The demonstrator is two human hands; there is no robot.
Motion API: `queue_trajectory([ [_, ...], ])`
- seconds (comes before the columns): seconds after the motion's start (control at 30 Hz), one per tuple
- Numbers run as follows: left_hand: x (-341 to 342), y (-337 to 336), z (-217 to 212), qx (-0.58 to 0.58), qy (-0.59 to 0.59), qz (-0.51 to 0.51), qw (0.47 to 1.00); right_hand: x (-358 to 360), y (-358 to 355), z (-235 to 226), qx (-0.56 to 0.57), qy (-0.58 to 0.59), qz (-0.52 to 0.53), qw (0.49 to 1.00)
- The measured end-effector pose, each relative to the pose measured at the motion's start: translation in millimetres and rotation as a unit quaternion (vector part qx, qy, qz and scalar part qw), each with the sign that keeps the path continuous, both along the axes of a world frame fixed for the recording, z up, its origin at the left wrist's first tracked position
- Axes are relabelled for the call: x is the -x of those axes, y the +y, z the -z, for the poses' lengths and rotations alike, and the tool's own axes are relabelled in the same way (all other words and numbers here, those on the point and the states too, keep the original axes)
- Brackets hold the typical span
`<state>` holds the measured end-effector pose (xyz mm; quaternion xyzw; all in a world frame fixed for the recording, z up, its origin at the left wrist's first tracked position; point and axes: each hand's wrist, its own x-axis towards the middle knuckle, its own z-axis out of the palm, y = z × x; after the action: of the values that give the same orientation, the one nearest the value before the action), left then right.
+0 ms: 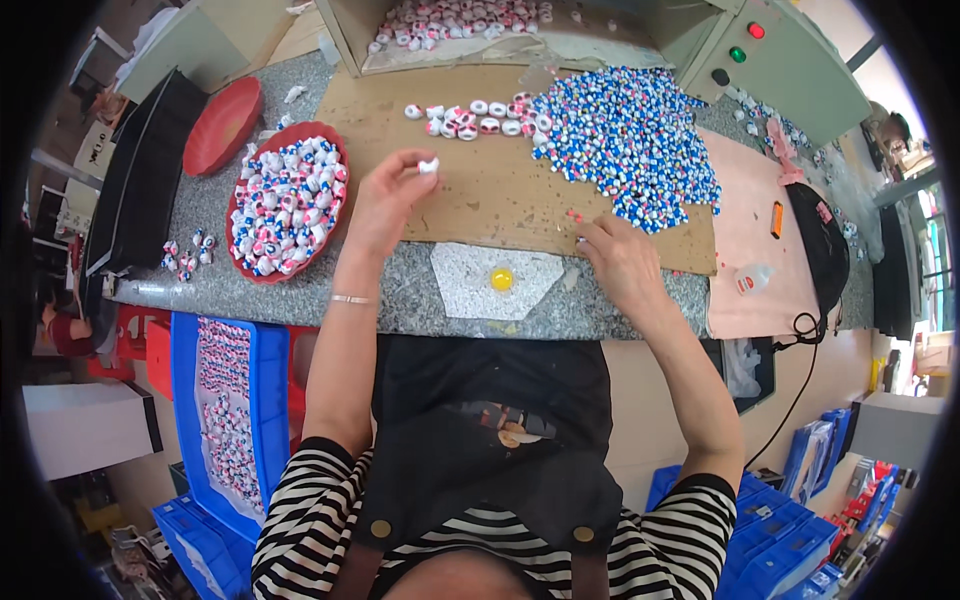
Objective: Assemble small toy eye components by snapping colored pupil pieces into white plastic eye bases.
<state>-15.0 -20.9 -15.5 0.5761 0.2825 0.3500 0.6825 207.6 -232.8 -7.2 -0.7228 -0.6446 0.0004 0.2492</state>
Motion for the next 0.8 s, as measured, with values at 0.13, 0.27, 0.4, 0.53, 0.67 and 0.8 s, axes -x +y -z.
queue_trajectory([
  [0.13, 44, -58, 9, 0.215, -0.164, 0.126, 0.955, -9, 2, 4, 0.014, 0.018, -0.017, 1.000],
  [0.27, 71, -86, 14, 0.292, -0.205, 0.124, 0.926, -11, -6, 0, 0.062, -0.034, -0.013, 0.997],
  [0.4, 79, -100, 34, 0.255, -0.243, 0.081, 0.932, 33, -4, -16, 0.052, 0.172, -0.072, 0.981],
  [0.53, 71, -114, 7, 0.145, -0.116, 0.029, 0.982, 67, 6, -19, 0.040, 0.091, -0.176, 0.979],
  [0.67, 77, -115, -7, 0.127, -0.085, 0.032, 0.988, 70, 21, -13, 0.030, 0.029, -0.186, 0.982],
  [0.8, 86, -116, 7, 0.098, -0.073, 0.023, 0.992, 70, 25, -7, 0.086, -0.043, -0.212, 0.972],
])
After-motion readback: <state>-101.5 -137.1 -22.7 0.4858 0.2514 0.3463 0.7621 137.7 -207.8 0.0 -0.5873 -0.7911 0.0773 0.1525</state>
